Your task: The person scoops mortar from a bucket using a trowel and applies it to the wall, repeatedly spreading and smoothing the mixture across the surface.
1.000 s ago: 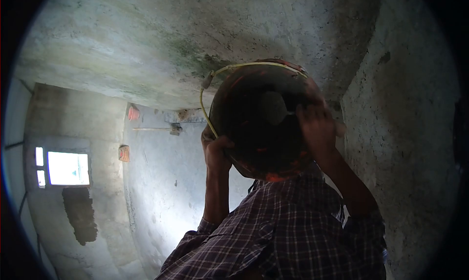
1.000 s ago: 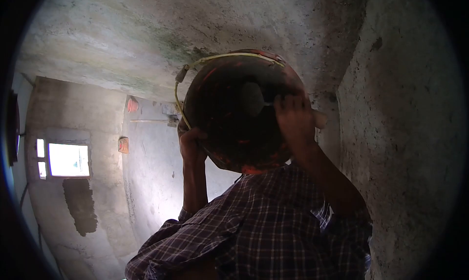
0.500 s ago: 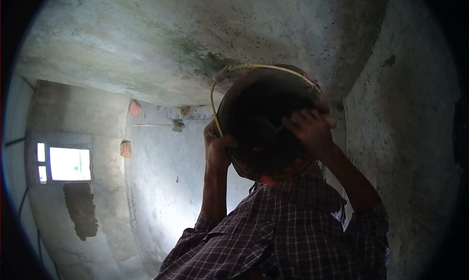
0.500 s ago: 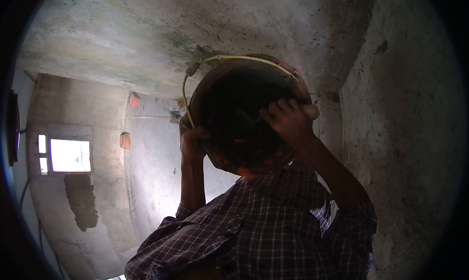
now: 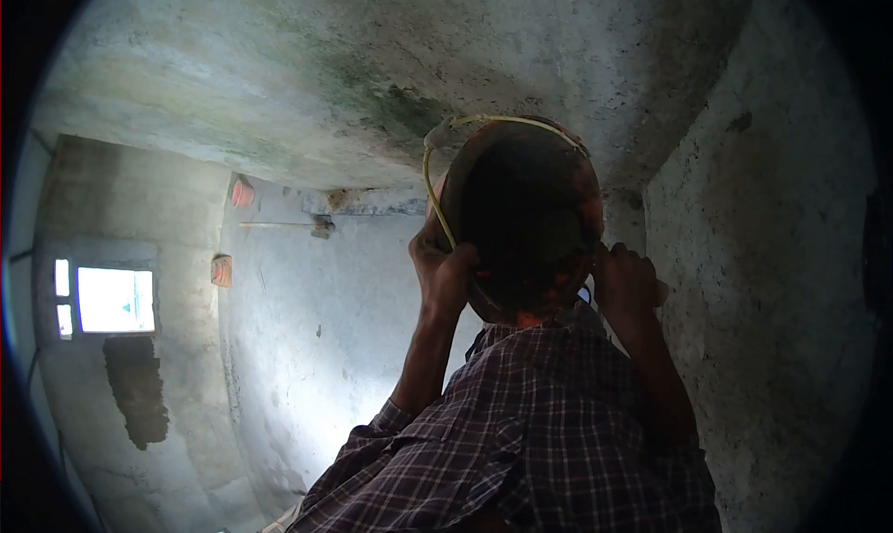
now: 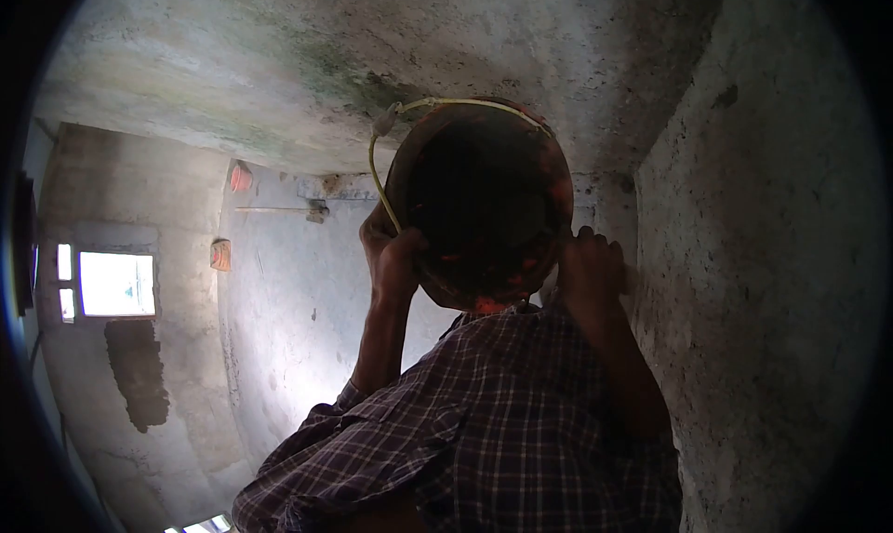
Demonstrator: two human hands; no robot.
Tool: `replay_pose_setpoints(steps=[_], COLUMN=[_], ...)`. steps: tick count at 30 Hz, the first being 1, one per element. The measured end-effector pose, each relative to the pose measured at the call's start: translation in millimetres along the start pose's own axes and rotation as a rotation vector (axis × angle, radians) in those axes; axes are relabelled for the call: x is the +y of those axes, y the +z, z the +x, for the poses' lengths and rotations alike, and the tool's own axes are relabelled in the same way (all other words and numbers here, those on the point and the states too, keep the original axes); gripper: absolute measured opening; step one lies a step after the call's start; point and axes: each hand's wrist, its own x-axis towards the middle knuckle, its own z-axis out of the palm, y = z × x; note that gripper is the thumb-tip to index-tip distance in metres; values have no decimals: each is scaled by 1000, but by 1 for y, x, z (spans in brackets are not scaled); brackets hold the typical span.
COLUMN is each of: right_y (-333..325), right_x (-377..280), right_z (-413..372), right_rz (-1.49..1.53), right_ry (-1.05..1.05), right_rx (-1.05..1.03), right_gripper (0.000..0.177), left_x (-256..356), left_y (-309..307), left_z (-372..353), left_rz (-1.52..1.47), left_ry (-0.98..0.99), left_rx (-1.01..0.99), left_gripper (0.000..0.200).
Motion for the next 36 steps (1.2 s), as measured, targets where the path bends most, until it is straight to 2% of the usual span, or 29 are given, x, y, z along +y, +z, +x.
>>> replay_pose_setpoints(steps=[1,3,5,7,11,13,15,17,22,29,34,36], right_y=[9,26,32,35,54,46,32,32,32,39,34,27], right_x=[-1,-8,-11,-11,-6,-9,-13,-11,-9,-2,-2,-6], right_z=[3,9,14,17,19,19,18,21,27,35,39,40], right_rz=[1,34,90,152,351,400,534,525,524,645,607,687], right_ry=[8,68,90,110,161,164,259,270,326,313,322,339], right_rx=[5,152,159,160,203,245,277,255,254,371,386,466], right_gripper=[32,24,23,21,20,21,22,23,24,29,29,28], left_x=[-1,0,-2,-7,-11,-6,-5,-7,-12,-20,-16,-17], left_y=[5,14,23,28,38,38,37,37,43,43,46,48], left_z=[-3,-10,-14,-16,-23,-26,-27,-29,-33,-32,-32,-29], left_rz=[32,31,25,64,68,56,49,46,56,121,122,128], left_ry=[0,-27,-50,6,0,-42,-82,-74,-36,64,55,61], left_rx=[31,28,27,-28,-4,-19,-34,-9,1,-22,-27,-36], left_gripper=[50,49,49,48,45,47,49,39,36,31,31,33])
